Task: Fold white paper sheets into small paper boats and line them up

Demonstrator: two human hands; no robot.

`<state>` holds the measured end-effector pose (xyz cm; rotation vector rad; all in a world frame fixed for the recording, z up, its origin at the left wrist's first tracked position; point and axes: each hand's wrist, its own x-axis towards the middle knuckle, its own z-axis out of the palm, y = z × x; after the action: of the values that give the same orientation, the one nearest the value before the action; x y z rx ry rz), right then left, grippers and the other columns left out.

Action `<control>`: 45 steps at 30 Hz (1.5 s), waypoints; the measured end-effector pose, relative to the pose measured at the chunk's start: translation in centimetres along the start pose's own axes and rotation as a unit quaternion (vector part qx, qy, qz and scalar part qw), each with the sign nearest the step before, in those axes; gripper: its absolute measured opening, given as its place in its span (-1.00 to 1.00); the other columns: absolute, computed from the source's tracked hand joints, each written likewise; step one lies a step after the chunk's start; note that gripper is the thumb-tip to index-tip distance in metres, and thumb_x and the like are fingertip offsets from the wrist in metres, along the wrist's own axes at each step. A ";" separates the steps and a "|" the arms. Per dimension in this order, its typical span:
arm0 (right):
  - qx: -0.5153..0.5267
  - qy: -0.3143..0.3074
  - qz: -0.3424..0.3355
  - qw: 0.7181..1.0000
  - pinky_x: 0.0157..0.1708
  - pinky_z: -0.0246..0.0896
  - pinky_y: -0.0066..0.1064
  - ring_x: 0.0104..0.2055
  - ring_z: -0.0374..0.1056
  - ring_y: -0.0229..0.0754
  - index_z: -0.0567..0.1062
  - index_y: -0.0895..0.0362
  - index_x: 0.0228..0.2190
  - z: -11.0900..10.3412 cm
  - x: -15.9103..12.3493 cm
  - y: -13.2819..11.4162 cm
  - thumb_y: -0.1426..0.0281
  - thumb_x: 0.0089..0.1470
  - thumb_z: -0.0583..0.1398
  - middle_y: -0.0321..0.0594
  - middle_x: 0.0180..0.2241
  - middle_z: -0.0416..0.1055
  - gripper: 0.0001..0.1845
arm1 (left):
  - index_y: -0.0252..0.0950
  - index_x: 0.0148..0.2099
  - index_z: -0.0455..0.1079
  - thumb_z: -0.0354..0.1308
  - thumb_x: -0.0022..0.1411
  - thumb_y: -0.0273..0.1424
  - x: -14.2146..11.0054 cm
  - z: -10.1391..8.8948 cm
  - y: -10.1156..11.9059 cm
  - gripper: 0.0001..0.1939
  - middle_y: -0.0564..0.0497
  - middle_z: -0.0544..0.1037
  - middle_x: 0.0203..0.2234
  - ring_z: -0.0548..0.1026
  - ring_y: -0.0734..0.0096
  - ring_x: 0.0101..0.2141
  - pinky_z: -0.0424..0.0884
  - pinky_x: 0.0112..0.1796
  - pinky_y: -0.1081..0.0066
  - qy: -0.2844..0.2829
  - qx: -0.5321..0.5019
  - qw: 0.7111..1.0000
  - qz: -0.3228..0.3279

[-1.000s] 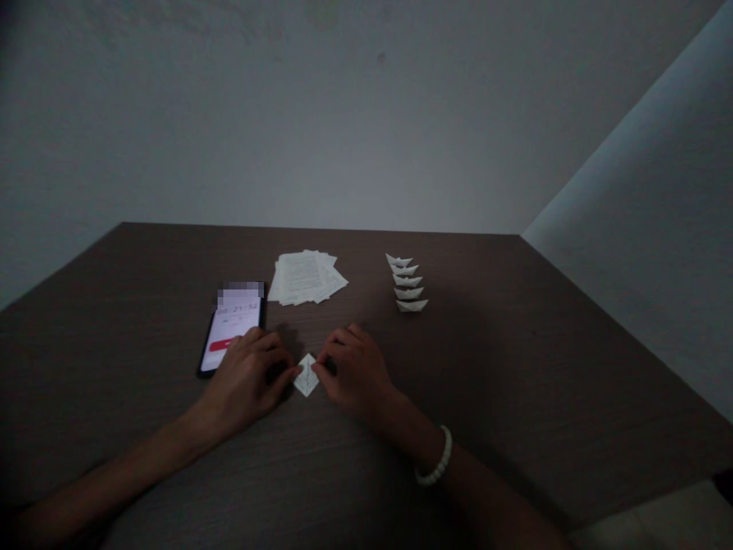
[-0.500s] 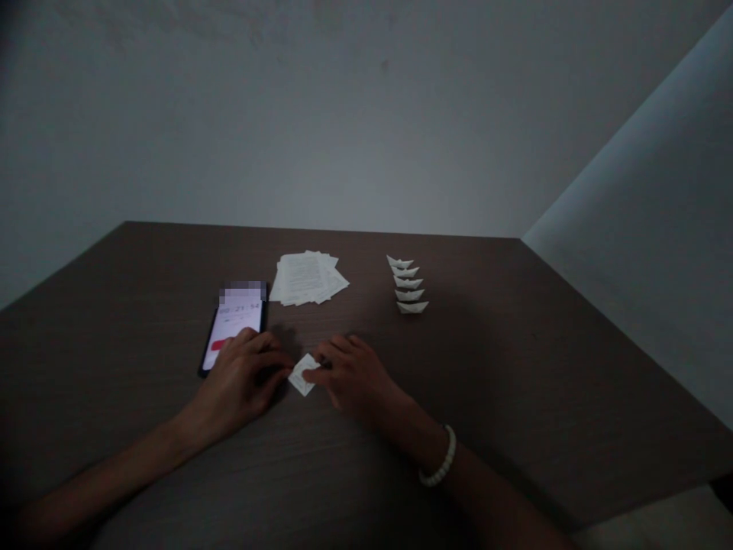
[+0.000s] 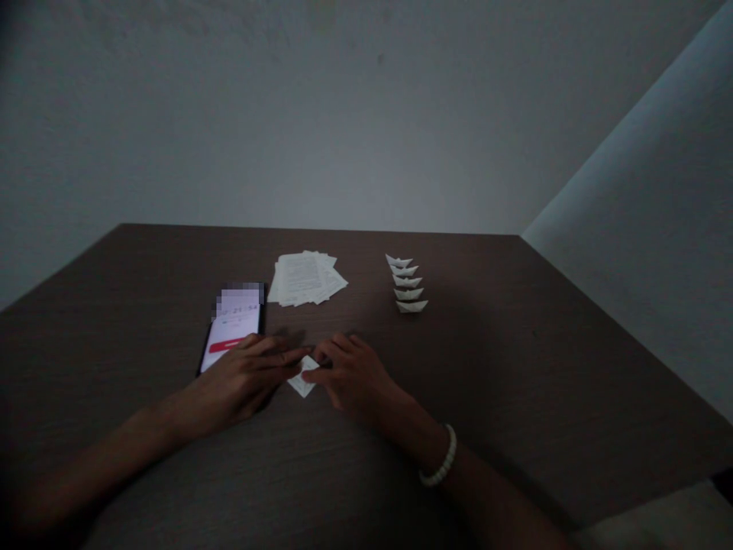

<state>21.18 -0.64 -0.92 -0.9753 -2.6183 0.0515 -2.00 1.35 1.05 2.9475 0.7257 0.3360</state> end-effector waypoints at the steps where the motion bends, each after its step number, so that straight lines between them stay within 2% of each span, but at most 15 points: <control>1: 0.000 0.000 0.002 1.000 -0.21 0.05 -0.29 -0.12 0.17 -0.13 0.51 -0.03 -0.16 0.0 0.0 0.0 0.55 0.09 0.19 -0.22 -0.16 0.33 -0.69 | -0.25 0.04 0.39 -0.03 0.19 -0.60 0.0 0.0 0.0 -0.60 -0.08 0.45 0.05 0.32 0.12 -0.03 0.22 -0.10 0.16 -0.002 0.002 1.000 0.006; 6: 0.009 -0.001 0.019 1.000 -0.20 0.07 -0.29 -0.13 0.18 -0.12 0.53 -0.01 -0.20 -0.3 -0.1 -0.4 0.55 0.09 0.18 -0.21 -0.18 0.34 -0.73 | -0.30 0.13 0.30 -0.01 0.14 -0.61 0.2 0.1 0.0 -0.51 -0.11 0.49 -0.03 0.36 0.15 -0.06 0.22 -0.08 0.19 -0.012 -0.002 1.000 0.006; 12: -0.004 -0.006 0.054 0.999 -0.22 0.09 -0.29 -0.18 0.18 -0.12 0.51 0.02 -0.18 -0.8 -0.8 -0.5 0.58 0.05 0.17 -0.19 -0.22 0.34 -0.68 | -0.29 0.18 0.26 0.02 0.12 -0.62 0.1 0.3 0.0 -0.45 -0.11 0.44 0.04 0.36 0.13 -0.03 0.19 -0.05 0.18 -0.021 0.011 1.000 0.011; 21: 0.007 0.026 0.071 0.997 -0.22 0.14 -0.31 -0.19 0.19 -0.13 0.52 0.03 -0.24 -0.7 -2.0 0.0 0.56 0.05 0.18 -0.19 -0.25 0.35 -0.75 | -0.32 0.16 0.28 -0.01 0.12 -0.60 0.1 -0.1 0.4 -0.48 -0.16 0.46 -0.02 0.38 0.12 -0.07 0.24 -0.06 0.17 -0.003 0.009 1.000 0.003; 26: -0.009 0.020 0.075 0.997 -0.21 0.14 -0.29 -0.20 0.19 -0.12 0.52 0.05 -0.26 -1.2 -2.0 -0.2 0.56 0.02 0.18 -0.18 -0.25 0.36 -0.76 | -0.29 0.15 0.29 0.00 0.13 -0.60 0.0 -0.1 0.2 -0.49 -0.12 0.48 -0.03 0.39 0.15 -0.11 0.24 -0.09 0.19 -0.002 0.003 1.000 0.006; 31: -0.046 -0.006 0.038 0.998 -0.17 0.13 -0.23 -0.14 0.20 -0.06 0.46 0.10 -0.13 -1.7 -1.4 -0.4 0.54 0.06 0.15 -0.14 -0.16 0.39 -0.69 | -0.30 0.04 0.38 0.01 0.22 -0.54 0.2 -0.4 0.9 -0.66 -0.08 0.47 0.03 0.37 0.10 -0.14 0.24 -0.19 0.19 -0.005 0.036 0.999 0.010; 36: -0.011 -0.039 -0.025 0.999 -0.08 0.13 -0.24 -0.06 0.22 -0.10 0.38 0.13 -0.02 -1.6 -1.3 -0.4 0.56 0.11 0.11 -0.17 -0.02 0.39 -0.62 | -0.30 0.00 0.40 0.00 0.28 -0.50 0.4 -0.1 1.7 -0.72 -0.11 0.49 -0.01 0.37 0.10 -0.13 0.27 -0.21 0.20 0.006 0.063 0.998 -0.001; 40: -0.003 -0.044 -0.020 0.999 -0.03 0.11 -0.22 0.00 0.21 -0.08 0.37 0.12 0.01 -1.4 -1.4 -0.3 0.54 0.11 0.11 -0.18 0.03 0.36 -0.60 | -0.33 0.03 0.39 -0.04 0.29 -0.52 -0.2 0.1 1.8 -0.69 -0.15 0.45 0.03 0.33 0.03 -0.04 0.29 -0.14 0.13 0.015 0.066 0.998 0.007; 45: -0.005 -0.070 -0.012 0.997 -0.03 0.09 -0.22 0.02 0.18 -0.09 0.31 0.07 0.07 -1.7 -1.3 -0.4 0.53 0.15 0.08 -0.21 0.05 0.34 -0.55 | -0.32 0.03 0.39 -0.03 0.28 -0.53 -0.9 -0.2 1.6 -0.69 -0.10 0.43 0.05 0.35 0.12 -0.04 0.31 -0.07 0.15 0.013 0.000 1.000 0.019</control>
<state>22.44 -1.92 0.30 -0.9753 -2.7590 0.1053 -2.12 -0.47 1.32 2.9652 0.6718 0.3777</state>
